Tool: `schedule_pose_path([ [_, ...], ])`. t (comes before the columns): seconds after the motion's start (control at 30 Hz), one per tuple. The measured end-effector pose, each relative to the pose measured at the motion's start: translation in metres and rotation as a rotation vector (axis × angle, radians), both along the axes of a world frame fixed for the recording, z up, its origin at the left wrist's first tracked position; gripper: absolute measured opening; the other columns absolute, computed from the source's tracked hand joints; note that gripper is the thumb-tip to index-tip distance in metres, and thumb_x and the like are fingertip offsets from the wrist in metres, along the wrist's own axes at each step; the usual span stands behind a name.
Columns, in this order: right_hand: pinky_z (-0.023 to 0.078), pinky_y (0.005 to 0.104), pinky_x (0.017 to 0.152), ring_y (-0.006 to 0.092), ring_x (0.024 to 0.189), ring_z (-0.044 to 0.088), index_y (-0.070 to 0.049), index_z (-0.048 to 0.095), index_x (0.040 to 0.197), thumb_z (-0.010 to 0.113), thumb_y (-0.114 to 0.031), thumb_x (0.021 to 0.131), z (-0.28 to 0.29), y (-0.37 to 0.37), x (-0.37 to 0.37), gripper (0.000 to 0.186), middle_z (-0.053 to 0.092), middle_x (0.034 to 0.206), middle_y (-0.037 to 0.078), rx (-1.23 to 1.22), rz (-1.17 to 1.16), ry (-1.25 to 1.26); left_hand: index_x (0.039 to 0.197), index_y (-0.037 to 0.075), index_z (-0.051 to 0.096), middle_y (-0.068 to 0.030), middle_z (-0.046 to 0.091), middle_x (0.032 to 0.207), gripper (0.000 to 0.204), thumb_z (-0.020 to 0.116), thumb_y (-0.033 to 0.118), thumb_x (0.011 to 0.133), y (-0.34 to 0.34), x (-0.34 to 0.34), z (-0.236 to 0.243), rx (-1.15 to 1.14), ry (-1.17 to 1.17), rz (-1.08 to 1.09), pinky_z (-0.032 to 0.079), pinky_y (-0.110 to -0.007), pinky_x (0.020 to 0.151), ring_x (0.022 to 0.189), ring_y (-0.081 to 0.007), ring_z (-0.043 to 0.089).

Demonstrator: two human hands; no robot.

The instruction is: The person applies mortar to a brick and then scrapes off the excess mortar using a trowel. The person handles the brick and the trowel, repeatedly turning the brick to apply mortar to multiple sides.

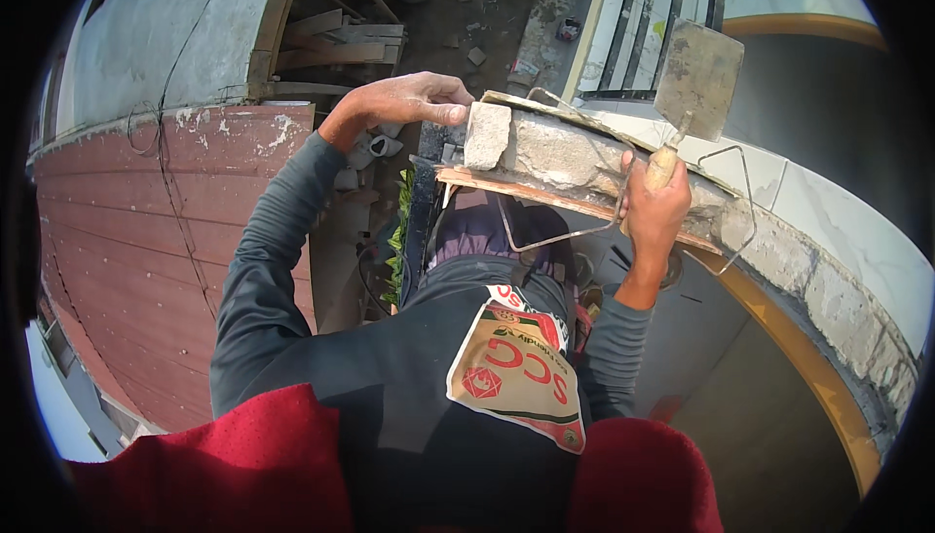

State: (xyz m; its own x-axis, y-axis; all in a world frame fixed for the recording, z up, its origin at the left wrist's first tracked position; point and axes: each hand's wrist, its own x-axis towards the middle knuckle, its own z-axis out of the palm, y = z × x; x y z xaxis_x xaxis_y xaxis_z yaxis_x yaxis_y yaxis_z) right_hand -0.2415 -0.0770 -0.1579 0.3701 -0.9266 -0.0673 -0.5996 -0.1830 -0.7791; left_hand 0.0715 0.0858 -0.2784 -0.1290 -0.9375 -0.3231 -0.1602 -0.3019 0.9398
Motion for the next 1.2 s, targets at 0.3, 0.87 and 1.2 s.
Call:
schedule_pose_path([
  [0.3, 0.043, 0.0284, 0.039, 0.0109, 0.045, 0.053, 0.000, 0.054, 0.098, 0.068, -0.008, 0.093, -0.002, -0.002, 0.001, 0.017, 0.058, 0.063, 0.005, 0.042, -0.012, 0.031, 0.109, -0.007, 0.067, -0.0217, 0.064, 0.099, 0.104, 0.077, 0.084, 0.061, 0.000, -0.021, 0.008, 0.000, -0.055, 0.143, 0.048, -0.044, 0.094, 0.105, -0.0344, 0.062],
  [0.87, 0.051, 0.0441, 0.065, 0.0372, 0.067, 0.064, 0.003, 0.061, 0.099, 0.079, -0.020, 0.084, -0.028, -0.014, -0.014, 0.033, 0.066, 0.078, 0.023, -0.124, -0.004, 0.100, 0.134, -0.012, 0.051, -0.0312, 0.058, 0.128, 0.107, 0.094, 0.054, 0.061, 0.003, -0.026, 0.021, 0.149, 0.231, 0.264, 0.036, -0.044, 0.114, 0.130, -0.0395, 0.054],
  [1.2, 0.051, 0.0422, 0.067, 0.0344, 0.069, 0.064, 0.003, 0.062, 0.103, 0.080, -0.019, 0.085, -0.022, -0.010, -0.009, 0.034, 0.067, 0.081, 0.022, -0.106, -0.013, 0.119, 0.143, -0.010, 0.044, -0.0317, 0.051, 0.141, 0.107, 0.088, 0.055, 0.071, 0.013, -0.040, 0.032, 0.162, 0.278, 0.300, 0.034, -0.047, 0.117, 0.137, -0.0396, 0.049],
])
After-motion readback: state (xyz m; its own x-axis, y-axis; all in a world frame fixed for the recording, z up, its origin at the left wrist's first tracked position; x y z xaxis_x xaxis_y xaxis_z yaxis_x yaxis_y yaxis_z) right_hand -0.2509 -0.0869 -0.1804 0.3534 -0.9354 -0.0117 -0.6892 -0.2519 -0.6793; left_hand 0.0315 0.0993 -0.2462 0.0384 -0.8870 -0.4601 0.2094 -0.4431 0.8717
